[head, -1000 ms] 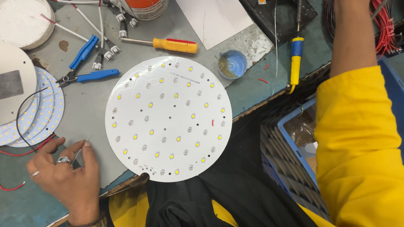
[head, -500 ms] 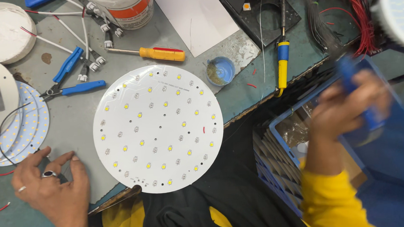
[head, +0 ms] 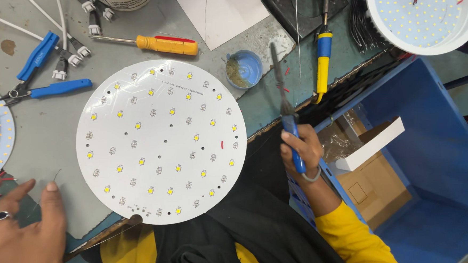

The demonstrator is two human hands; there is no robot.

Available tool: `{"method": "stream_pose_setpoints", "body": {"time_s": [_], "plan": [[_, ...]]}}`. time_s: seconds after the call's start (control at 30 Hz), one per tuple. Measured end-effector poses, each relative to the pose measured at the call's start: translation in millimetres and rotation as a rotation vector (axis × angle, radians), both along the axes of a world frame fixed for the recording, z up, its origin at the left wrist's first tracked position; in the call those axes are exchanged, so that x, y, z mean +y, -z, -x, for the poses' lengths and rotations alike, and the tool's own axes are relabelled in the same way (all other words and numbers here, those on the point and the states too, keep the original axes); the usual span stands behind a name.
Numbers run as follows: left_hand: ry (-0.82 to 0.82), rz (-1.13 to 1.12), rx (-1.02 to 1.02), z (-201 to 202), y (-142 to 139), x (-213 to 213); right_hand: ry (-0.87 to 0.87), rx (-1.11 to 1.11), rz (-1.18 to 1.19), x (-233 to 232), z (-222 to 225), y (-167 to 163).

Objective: The person solders wires onto round LED light boards at a workbench. They hold a soldering iron in one hand and solder wire in the other, apply solder to connection points on the board, use pliers to trim or position wires, and work through multiple boards one at a time.

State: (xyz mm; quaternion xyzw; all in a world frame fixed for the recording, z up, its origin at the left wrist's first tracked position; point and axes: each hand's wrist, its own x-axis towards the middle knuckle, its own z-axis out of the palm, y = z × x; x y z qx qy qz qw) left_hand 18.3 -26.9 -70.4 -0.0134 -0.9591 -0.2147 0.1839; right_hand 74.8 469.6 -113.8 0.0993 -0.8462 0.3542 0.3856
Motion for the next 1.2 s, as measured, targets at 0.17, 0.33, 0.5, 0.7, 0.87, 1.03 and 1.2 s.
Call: {"method": "stream_pose_setpoints", "body": {"time_s": [0.17, 0.33, 0.5, 0.7, 0.87, 1.03, 1.2], "plan": [[0.024, 0.126, 0.065, -2, -3, 2, 0.002, -0.011, -0.008, 4, 5, 2], [0.015, 0.049, 0.058, -9, -34, 32, 0.001, 0.026, -0.019, 4, 5, -2], [-0.104, -0.311, -0.138, -15, -74, 68, 0.073, 0.007, -0.047, 2, 4, -2], [0.21, 0.212, 0.037, -24, -121, 103, 0.071, -0.081, -0.132, 4, -2, -11], [0.38, -0.06, -0.027, -44, -143, 160, 0.059, -0.039, -0.14, 4, -6, -19], [0.768, -0.284, -0.113, -62, -124, 204, 0.061, -0.05, -0.127, 1, -11, -23], [0.824, 0.159, -0.038, -57, -99, 211, 0.026, -0.094, -0.044, 2, -15, -23]]}}
